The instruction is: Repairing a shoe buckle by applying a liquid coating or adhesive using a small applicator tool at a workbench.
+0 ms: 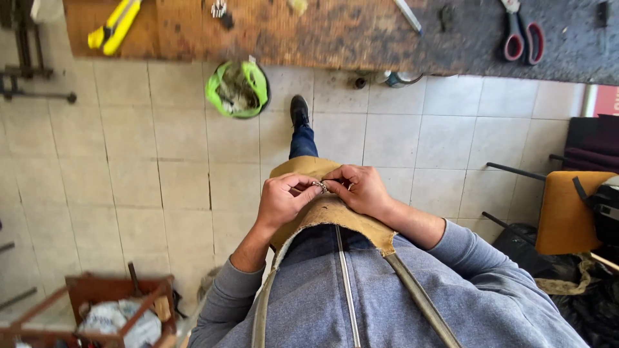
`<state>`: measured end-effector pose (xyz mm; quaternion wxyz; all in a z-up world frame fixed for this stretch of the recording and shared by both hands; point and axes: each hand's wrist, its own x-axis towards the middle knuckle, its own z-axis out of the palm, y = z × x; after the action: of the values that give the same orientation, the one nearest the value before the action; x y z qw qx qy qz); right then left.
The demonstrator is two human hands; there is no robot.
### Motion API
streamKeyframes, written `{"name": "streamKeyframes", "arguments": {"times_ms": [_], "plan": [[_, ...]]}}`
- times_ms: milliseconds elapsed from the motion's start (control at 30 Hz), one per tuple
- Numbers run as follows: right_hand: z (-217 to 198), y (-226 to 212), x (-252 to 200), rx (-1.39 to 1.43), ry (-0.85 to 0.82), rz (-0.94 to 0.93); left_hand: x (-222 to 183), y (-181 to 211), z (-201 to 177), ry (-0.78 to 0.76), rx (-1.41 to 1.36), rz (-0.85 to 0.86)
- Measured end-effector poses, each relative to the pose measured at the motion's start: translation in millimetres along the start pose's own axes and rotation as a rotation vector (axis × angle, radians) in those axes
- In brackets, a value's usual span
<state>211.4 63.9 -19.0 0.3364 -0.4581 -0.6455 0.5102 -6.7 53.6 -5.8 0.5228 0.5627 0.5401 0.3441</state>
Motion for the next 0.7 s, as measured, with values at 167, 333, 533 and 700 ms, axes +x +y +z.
{"name": "streamKeyframes", "arguments": {"times_ms": [167, 333, 533, 700], "plan": [[-11.9, 6.1, 89.1, 0.006, 0.098, -0.011, 95.6, -7.9, -38.4, -0.092, -0.107, -0.004], [-29.0, -9.9, 189.5, 0.025, 0.118, -0.026, 196.1, 9.1, -89.0, -0.179, -0.132, 0.009], [-43.9, -3.1, 269.2, -0.070, 0.283, -0.002, 315.3, 17.8, -119.5, -0.332, 0.060, 0.114], [-60.3, 16.4, 325.8, -0.098, 0.302, 0.194, 413.8, 28.3, -133.0, -0.524, 0.612, 0.125]]}}
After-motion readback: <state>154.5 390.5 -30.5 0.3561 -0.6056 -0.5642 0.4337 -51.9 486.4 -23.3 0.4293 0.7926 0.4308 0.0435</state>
